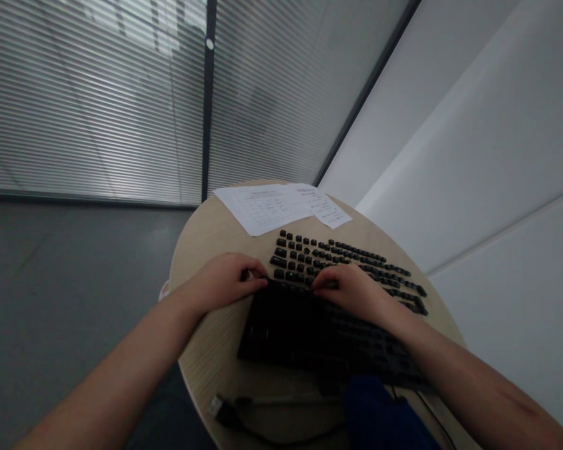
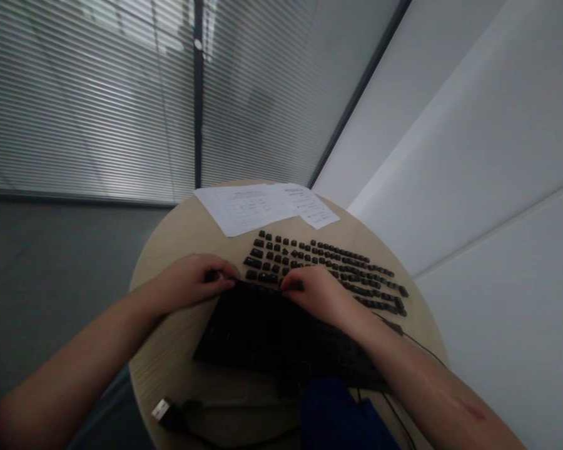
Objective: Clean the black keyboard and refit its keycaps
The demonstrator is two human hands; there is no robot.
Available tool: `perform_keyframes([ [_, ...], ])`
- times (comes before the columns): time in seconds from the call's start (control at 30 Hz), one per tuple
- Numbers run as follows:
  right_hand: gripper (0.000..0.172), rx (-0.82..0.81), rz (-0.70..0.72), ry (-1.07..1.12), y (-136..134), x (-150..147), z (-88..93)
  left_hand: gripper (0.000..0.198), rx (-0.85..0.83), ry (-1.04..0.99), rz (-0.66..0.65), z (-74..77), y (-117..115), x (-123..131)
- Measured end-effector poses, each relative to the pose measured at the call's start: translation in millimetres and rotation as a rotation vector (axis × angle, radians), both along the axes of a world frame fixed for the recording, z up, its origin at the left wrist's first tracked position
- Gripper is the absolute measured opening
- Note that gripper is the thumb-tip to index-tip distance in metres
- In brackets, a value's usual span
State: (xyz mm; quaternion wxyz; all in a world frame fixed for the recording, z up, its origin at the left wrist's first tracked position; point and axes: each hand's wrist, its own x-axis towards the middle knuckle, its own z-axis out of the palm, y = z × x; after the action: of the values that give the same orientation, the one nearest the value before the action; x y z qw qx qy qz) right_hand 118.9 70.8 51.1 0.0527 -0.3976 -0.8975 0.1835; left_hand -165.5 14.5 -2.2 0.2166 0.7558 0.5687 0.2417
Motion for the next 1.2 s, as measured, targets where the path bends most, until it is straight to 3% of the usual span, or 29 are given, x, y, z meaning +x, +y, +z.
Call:
perform_keyframes([
  [0.23, 0.018, 0.007, 0.005, -0.029, -2, -4, -6.7, 0.024, -0.001, -0.01, 0.0, -2.2, 1, 0],
  [1.2, 0.021, 0.226, 0.093, -0.335, -14, -21, 9.0, 0.027, 0.035, -0.002, -0.016, -2.5, 2, -1],
])
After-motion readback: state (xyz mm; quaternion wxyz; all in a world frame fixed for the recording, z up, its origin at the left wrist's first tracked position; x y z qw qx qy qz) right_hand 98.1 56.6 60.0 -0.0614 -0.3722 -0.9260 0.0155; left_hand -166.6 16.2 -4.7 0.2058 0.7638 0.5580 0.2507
